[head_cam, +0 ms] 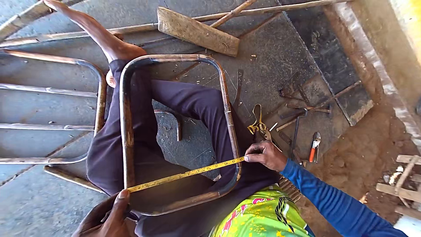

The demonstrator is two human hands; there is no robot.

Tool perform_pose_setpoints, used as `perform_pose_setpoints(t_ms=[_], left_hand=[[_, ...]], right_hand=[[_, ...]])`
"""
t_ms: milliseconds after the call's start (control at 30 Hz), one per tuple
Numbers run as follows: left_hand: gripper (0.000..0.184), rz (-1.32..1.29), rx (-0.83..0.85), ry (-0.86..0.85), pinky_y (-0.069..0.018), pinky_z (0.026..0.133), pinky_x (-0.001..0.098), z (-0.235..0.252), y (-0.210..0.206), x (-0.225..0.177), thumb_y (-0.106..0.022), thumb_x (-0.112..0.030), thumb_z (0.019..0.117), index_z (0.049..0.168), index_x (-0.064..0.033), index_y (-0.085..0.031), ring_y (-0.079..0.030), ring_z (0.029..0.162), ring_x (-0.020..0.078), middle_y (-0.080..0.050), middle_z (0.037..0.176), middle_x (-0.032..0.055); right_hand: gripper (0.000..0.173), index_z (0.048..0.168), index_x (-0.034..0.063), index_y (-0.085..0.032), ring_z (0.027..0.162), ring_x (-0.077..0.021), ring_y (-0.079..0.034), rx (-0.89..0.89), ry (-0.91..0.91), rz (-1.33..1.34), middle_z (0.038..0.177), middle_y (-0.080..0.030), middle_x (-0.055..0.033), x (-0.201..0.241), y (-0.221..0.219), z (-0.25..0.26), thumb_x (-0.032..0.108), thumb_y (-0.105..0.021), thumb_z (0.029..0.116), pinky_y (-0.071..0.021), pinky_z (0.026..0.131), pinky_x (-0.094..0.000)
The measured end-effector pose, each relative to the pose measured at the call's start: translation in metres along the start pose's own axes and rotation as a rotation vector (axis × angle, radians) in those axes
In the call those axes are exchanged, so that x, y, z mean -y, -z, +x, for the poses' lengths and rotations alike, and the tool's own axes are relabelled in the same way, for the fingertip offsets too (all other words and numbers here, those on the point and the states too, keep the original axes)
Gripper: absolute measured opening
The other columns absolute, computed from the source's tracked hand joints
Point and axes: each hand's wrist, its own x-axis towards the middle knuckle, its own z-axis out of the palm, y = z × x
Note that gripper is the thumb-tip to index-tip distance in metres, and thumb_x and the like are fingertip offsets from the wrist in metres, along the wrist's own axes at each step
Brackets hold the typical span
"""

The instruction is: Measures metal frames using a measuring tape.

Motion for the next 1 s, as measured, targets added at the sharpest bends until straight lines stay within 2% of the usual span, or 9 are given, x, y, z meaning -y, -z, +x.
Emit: perform_pose_setpoints(t_ms=[100,167,267,367,500,667,800,900,1000], left_hand=[[0.016,0.022,-0.008,-0.029,-0.0588,0.066,0.0259,0.001,-0.001,-0.002,-0.078,-0.014,0.0909,0.098,-0.0006,-0.072,-0.066,0.070,0.0088,-0.069,0.081,0.0022],[0.014,-0.010,-0.019,-0.093,-0.0581,0.065,0.0249,0.003,-0.004,0.000,-0.077,-0.011,0.0903,0.098,0.0002,-0.071,-0.066,0.070,0.0075,-0.070,0.082,0.0018],[0.016,0.006,-0.026,-0.181,-0.0599,0.071,0.0231,0.004,-0.008,-0.003,-0.077,-0.011,0.0896,0.099,0.0004,-0.072,-0.069,0.076,0.0049,-0.072,0.085,0.0008],[0.014,0.023,-0.062,-0.249,-0.0602,0.073,0.0222,-0.002,-0.003,-0.010,-0.076,-0.011,0.0907,0.098,0.0004,-0.072,-0.069,0.077,0.0041,-0.073,0.085,0.0006],[0.024,-0.019,-0.053,-0.143,-0.0619,0.074,0.0335,-0.050,0.023,-0.012,-0.074,-0.018,0.0951,0.102,0.0044,-0.069,-0.070,0.079,0.0146,-0.072,0.088,0.0078],[0.015,-0.027,0.041,0.060,-0.0630,0.069,0.0312,-0.101,0.035,0.009,-0.073,-0.010,0.0940,0.102,0.0024,-0.070,-0.071,0.073,0.0117,-0.073,0.084,0.0047],[0.016,0.083,-0.004,-0.155,-0.0621,0.077,0.0303,-0.074,0.026,-0.008,-0.074,-0.012,0.0908,0.101,-0.0004,-0.073,-0.070,0.088,0.0139,-0.072,0.102,0.0083],[0.019,0.132,-0.025,-0.287,-0.0609,0.066,0.0318,-0.025,0.004,-0.041,-0.072,-0.023,0.0931,0.102,-0.0068,-0.075,-0.069,0.075,0.0118,-0.073,0.094,0.0037],[0.016,0.113,-0.023,-0.317,-0.0607,0.078,0.0412,0.038,-0.027,-0.075,-0.074,-0.019,0.0944,0.103,-0.0053,-0.074,-0.071,0.083,0.0155,-0.074,0.093,0.0052]], right_hand=[[0.008,0.095,0.0096,-0.080,0.067,-0.0077,-0.065,0.009,-0.044,0.003,0.079,-0.073,0.0005,0.003,-0.002,0.002,0.015,-0.078,0.0901,-0.0563,0.064,-0.0281],[0.022,0.107,0.0096,-0.077,0.057,-0.0078,-0.053,0.028,-0.095,0.017,0.070,-0.064,0.0005,0.007,-0.003,0.008,0.026,-0.078,0.0918,-0.0473,0.056,-0.0269],[0.039,0.115,0.0113,-0.076,0.060,-0.0083,-0.055,0.022,-0.141,0.039,0.072,-0.065,0.0006,0.017,-0.009,0.022,0.040,-0.081,0.0883,-0.0507,0.061,-0.0286],[0.032,0.098,0.0100,-0.078,0.061,-0.0101,-0.057,-0.011,-0.098,0.052,0.068,-0.062,0.0013,0.028,-0.014,0.030,0.037,-0.084,0.0832,-0.0525,0.062,-0.0311],[0.038,0.089,0.0129,-0.075,0.055,-0.0059,-0.047,0.057,-0.053,-0.080,0.062,-0.053,0.0071,0.027,0.000,0.013,0.049,-0.082,0.0822,-0.0451,0.056,-0.0283],[0.050,0.105,0.0105,-0.075,0.062,-0.0087,-0.052,0.212,-0.132,-0.309,0.072,-0.060,0.0039,0.006,0.011,0.011,0.055,-0.079,0.0826,-0.0496,0.064,-0.0324],[0.037,0.097,0.0176,-0.080,0.074,-0.0092,-0.066,0.284,-0.075,-0.485,0.085,-0.073,0.0034,0.023,0.030,0.026,0.053,-0.075,0.0882,-0.0566,0.072,-0.0357],[0.023,0.089,0.0227,-0.079,0.071,-0.0042,-0.067,0.176,0.108,-0.468,0.081,-0.073,0.0092,0.054,0.049,0.047,0.046,-0.074,0.0899,-0.0577,0.066,-0.0301],[0.012,0.091,0.0196,-0.078,0.069,-0.0077,-0.068,0.001,0.253,-0.437,0.079,-0.073,0.0067,0.095,0.062,0.083,0.031,-0.075,0.0915,-0.0592,0.064,-0.0328]])
